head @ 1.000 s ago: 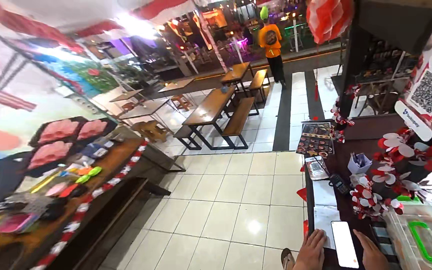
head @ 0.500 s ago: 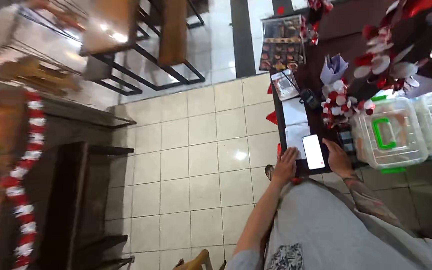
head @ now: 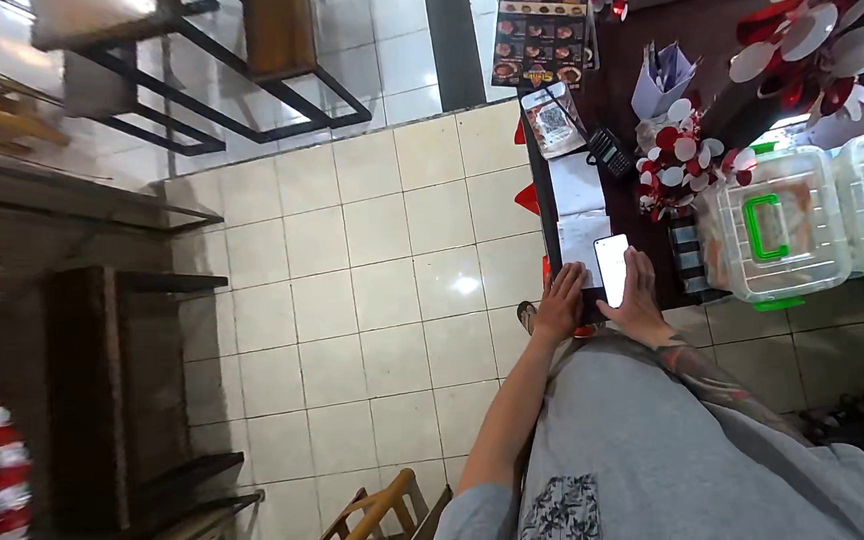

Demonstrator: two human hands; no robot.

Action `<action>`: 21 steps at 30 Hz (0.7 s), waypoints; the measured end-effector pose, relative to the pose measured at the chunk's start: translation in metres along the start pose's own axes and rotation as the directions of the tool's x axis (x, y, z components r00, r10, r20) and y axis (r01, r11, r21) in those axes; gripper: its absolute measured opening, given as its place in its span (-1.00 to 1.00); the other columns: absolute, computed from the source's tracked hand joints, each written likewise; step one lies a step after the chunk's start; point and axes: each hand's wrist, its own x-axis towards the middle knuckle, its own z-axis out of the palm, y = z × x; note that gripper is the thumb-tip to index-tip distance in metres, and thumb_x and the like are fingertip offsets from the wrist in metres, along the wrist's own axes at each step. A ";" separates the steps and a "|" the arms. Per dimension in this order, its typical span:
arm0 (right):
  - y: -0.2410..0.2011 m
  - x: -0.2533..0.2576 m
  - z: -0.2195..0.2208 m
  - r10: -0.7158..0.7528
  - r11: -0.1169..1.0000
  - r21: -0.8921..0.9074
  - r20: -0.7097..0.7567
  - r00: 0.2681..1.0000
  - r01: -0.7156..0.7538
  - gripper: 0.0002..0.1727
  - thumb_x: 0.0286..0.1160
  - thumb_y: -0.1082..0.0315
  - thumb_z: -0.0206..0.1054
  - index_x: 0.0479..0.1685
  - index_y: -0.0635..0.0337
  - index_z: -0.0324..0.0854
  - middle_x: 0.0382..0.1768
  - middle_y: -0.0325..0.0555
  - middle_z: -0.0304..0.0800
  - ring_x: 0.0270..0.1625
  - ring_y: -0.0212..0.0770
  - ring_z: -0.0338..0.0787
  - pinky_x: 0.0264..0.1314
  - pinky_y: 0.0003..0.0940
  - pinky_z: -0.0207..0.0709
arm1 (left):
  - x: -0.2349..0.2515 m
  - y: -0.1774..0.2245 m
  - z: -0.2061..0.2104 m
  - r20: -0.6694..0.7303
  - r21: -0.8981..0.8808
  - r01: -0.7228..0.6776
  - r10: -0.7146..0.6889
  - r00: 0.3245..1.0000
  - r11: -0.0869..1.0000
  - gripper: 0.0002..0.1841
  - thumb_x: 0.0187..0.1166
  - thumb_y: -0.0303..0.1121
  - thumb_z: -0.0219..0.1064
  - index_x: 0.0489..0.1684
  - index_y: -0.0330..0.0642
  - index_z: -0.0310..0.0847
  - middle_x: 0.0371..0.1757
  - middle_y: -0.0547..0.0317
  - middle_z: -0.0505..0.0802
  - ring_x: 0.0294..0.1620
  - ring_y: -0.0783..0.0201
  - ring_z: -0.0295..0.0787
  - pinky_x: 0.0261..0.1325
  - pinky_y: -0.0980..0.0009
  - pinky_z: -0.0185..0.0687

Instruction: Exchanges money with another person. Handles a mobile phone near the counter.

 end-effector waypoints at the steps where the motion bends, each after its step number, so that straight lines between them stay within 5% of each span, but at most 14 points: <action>1: -0.001 0.001 0.002 -0.013 0.999 -0.034 -0.004 1.000 0.013 0.27 0.23 -0.08 0.58 0.93 0.12 -0.19 0.93 0.02 -0.21 0.95 0.08 -0.30 0.91 0.17 -0.15 | 0.000 -0.001 0.000 -0.007 0.000 -0.007 0.007 1.000 1.000 -0.46 0.79 -0.27 -0.04 0.77 -0.01 0.31 0.86 0.22 0.29 0.90 0.23 -0.04 0.90 -0.09 -0.17; 7: -0.011 0.000 -0.005 -0.053 0.976 -0.209 0.015 0.998 0.055 0.13 0.36 0.10 0.49 0.93 0.14 -0.17 0.93 0.06 -0.27 0.94 0.18 -0.31 0.79 0.16 0.17 | 0.000 -0.001 0.001 -0.023 0.032 -0.016 0.017 1.000 0.999 -0.47 0.77 -0.29 0.00 0.75 0.00 0.35 0.84 0.23 0.31 0.90 0.23 -0.02 0.90 -0.05 -0.14; 11: -0.014 0.001 -0.013 0.004 0.965 -0.261 0.028 1.000 0.003 0.17 0.28 0.15 0.53 0.94 0.07 -0.18 0.95 0.00 -0.37 0.90 0.19 -0.06 0.14 0.09 0.75 | 0.000 -0.001 0.000 -0.039 0.030 -0.021 0.023 0.999 0.999 -0.48 0.76 -0.30 0.01 0.74 0.01 0.37 0.84 0.24 0.32 0.89 0.24 0.00 0.89 -0.04 -0.09; 13: -0.011 0.003 -0.018 0.052 0.982 -0.185 0.040 0.998 -0.044 0.24 0.19 0.17 0.59 0.94 0.01 -0.21 0.95 -0.03 -0.41 0.91 0.16 -0.05 0.17 0.17 0.74 | 0.000 -0.001 -0.001 -0.024 0.029 -0.020 0.021 0.999 0.999 -0.48 0.76 -0.30 0.01 0.74 -0.01 0.36 0.84 0.22 0.32 0.89 0.22 0.00 0.88 -0.06 -0.09; 16: -0.008 0.006 -0.028 0.147 0.989 -0.003 0.007 0.989 -0.147 0.45 -0.06 0.19 0.72 0.96 -0.07 -0.31 0.95 -0.06 -0.46 0.65 0.21 0.45 0.00 0.27 0.75 | 0.001 -0.001 -0.002 0.006 0.024 -0.010 0.010 1.000 1.000 -0.47 0.77 -0.29 0.00 0.76 0.00 0.32 0.85 0.22 0.29 0.91 0.22 -0.05 0.90 -0.04 -0.13; 21: -0.004 0.009 -0.035 0.206 0.970 0.146 -0.072 0.976 -0.194 0.60 -0.21 0.14 0.81 0.96 -0.16 -0.42 0.95 -0.12 -0.54 0.75 0.15 0.31 0.26 0.29 0.67 | 0.001 -0.003 0.000 0.028 0.015 0.000 0.000 1.000 1.000 -0.46 0.77 -0.29 -0.01 0.78 0.01 0.30 0.87 0.23 0.26 0.92 0.22 -0.09 0.91 -0.06 -0.19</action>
